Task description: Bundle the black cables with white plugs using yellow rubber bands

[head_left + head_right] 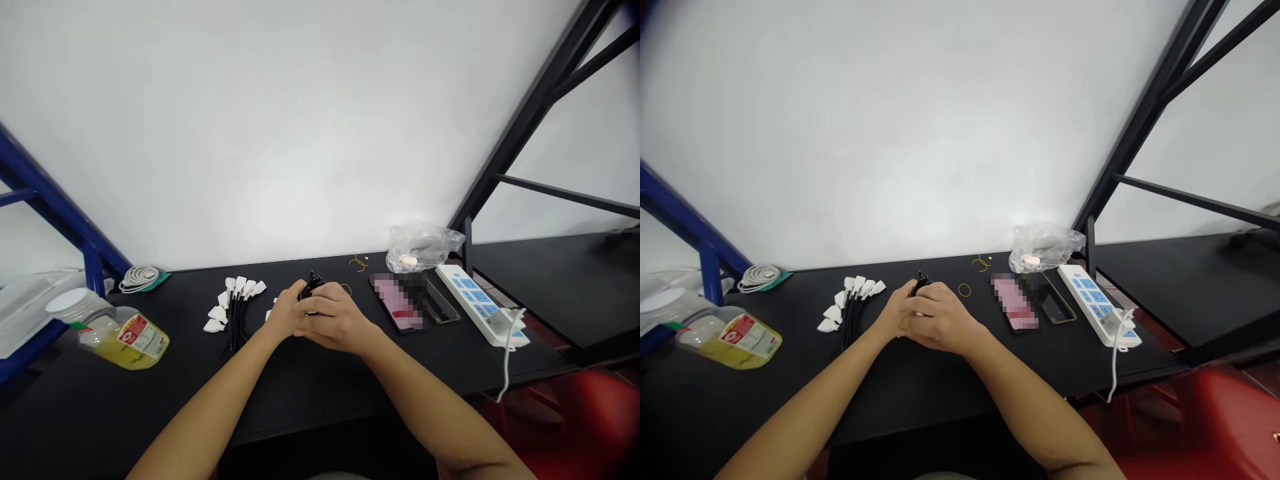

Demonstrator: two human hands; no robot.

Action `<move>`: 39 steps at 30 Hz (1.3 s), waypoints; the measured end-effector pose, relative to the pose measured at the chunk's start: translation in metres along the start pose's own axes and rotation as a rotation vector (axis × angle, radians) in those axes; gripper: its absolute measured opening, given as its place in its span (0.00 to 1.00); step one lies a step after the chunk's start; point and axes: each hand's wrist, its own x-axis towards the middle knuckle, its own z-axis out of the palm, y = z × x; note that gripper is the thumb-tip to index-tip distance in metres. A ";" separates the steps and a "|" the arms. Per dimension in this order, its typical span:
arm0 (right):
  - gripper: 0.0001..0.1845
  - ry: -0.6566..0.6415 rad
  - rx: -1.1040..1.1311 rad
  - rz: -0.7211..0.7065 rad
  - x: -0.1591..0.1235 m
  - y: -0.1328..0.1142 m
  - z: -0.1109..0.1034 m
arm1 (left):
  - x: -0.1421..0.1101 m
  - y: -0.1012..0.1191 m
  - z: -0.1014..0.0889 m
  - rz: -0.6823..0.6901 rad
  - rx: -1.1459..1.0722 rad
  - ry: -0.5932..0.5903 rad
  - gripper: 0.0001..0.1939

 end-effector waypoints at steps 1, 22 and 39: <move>0.04 -0.018 0.078 -0.001 0.000 -0.002 0.003 | 0.000 0.000 0.000 0.012 -0.038 0.006 0.11; 0.07 0.440 1.865 1.259 -0.011 0.035 0.028 | 0.003 -0.013 0.001 -0.047 -0.364 0.114 0.12; 0.45 0.385 1.402 1.023 -0.016 0.031 0.032 | -0.006 0.006 -0.003 0.100 -0.133 -0.058 0.20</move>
